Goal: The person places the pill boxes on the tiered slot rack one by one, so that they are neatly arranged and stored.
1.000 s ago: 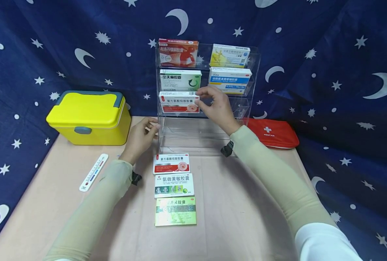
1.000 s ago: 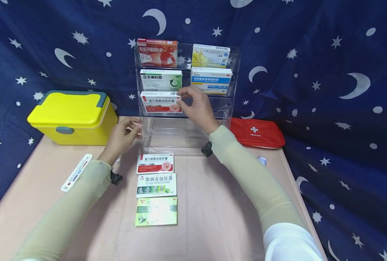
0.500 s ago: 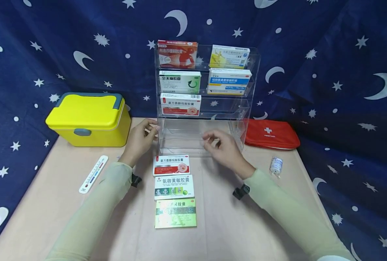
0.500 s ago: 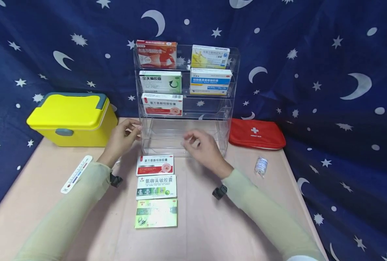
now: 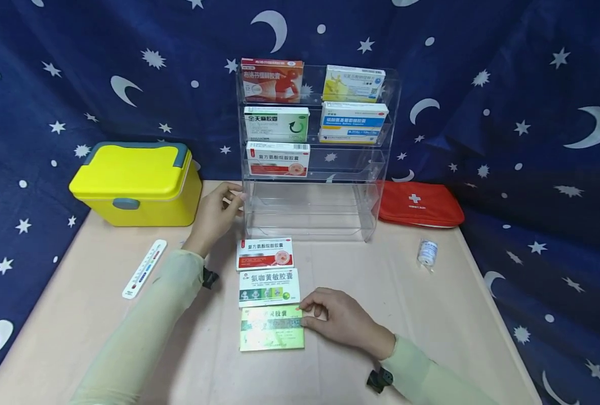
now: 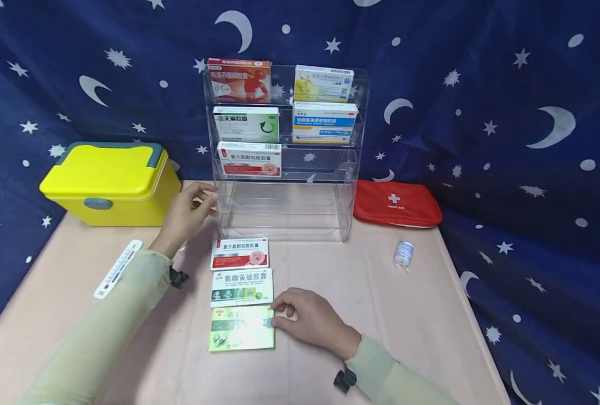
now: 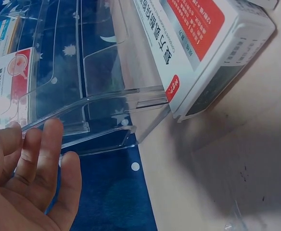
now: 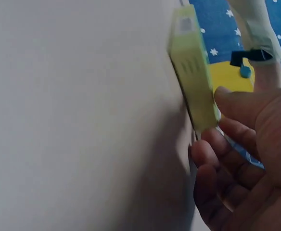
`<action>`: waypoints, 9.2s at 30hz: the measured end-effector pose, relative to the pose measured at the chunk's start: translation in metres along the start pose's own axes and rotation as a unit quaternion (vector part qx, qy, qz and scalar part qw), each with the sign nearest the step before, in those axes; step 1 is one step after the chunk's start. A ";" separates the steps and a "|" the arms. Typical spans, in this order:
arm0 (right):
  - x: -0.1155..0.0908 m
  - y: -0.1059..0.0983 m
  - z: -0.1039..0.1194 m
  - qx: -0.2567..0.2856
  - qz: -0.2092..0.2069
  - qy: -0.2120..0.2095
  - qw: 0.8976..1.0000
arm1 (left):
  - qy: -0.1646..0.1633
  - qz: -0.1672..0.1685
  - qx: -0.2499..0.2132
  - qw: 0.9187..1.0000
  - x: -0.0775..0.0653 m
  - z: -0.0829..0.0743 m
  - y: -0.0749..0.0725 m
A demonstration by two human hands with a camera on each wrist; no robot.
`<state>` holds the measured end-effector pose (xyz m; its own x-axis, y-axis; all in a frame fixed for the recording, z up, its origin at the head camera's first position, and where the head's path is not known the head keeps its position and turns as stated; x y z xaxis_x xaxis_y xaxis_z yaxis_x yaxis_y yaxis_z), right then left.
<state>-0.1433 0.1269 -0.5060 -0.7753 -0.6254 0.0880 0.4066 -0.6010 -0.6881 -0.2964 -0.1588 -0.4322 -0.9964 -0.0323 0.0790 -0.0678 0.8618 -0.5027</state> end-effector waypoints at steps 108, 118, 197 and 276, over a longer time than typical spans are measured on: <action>0.072 -0.228 0.018 0.155 -0.305 -0.082 0.936 | 0.028 -0.015 -0.008 0.999 -0.001 -0.006 -0.002; 0.116 -0.292 -0.016 0.097 -0.332 0.006 0.938 | 0.009 -0.013 -0.003 1.000 0.000 -0.006 -0.001; 0.062 -0.010 -0.010 -0.045 -0.025 0.022 0.998 | -0.003 -0.005 -0.009 1.000 -0.001 0.000 0.000; 0.132 -0.161 0.011 0.049 -0.291 -0.111 0.949 | 0.014 -0.001 0.000 1.000 0.004 -0.002 0.002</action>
<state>-0.3058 0.1359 -0.3752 -0.7655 -0.2564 0.5901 -0.0075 -0.9135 -0.4067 -0.2999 -0.1564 -0.4310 -0.9945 -0.0194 0.1032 -0.0690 0.8616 -0.5028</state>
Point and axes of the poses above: each hand's wrist, its own x-axis towards the middle knuckle, its own y-axis out of the palm, z = x × y, the point moved 5 cm from there along x, towards the middle knuckle, and after that the axes turned 1 degree about -y, right-handed, at the moved point
